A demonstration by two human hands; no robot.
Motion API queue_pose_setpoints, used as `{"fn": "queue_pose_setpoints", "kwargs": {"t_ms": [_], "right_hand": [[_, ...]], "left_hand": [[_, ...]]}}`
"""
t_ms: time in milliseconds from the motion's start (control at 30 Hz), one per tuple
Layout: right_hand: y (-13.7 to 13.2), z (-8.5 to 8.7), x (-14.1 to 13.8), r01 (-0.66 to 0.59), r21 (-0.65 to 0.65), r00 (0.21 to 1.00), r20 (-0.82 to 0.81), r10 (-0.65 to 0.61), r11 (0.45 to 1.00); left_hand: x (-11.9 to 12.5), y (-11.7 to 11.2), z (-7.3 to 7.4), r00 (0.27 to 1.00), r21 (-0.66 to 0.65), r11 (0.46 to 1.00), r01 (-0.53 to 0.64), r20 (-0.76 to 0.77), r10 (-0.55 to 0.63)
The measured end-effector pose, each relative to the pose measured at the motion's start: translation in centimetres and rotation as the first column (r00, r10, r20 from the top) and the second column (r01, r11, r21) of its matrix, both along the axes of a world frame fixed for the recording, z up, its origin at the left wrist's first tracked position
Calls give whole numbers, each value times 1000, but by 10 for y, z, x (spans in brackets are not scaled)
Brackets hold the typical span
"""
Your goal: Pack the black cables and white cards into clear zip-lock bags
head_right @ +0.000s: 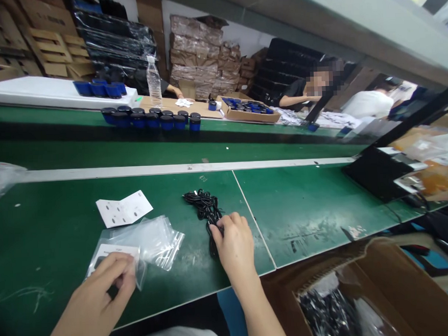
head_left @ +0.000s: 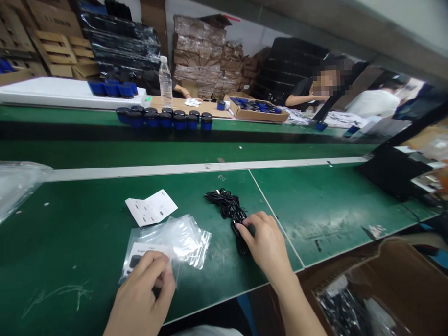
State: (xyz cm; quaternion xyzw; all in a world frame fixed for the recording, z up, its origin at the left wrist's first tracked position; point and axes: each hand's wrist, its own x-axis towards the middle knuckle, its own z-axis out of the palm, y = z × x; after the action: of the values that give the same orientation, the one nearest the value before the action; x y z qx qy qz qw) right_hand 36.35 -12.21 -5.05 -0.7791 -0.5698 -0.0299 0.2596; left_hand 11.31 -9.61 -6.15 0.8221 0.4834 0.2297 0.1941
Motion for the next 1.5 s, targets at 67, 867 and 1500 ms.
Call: {"fn": "queue_pose_setpoints", "kwargs": {"t_ms": [67,867,1500], "right_hand": [[1,0,-2,20,40,1000,-24,-19,999],[-8,11,-89,-765,146,323,-755,570,628],[-9,0,-110,-591,107,616,-580,533,799]], "left_hand": [[1,0,1,1000,8,1000,-1,-6,1],[-2,-31,1,994,146,987,-73,86,61],[-5,-24,11,1000,299,954,19,6,-22]]}}
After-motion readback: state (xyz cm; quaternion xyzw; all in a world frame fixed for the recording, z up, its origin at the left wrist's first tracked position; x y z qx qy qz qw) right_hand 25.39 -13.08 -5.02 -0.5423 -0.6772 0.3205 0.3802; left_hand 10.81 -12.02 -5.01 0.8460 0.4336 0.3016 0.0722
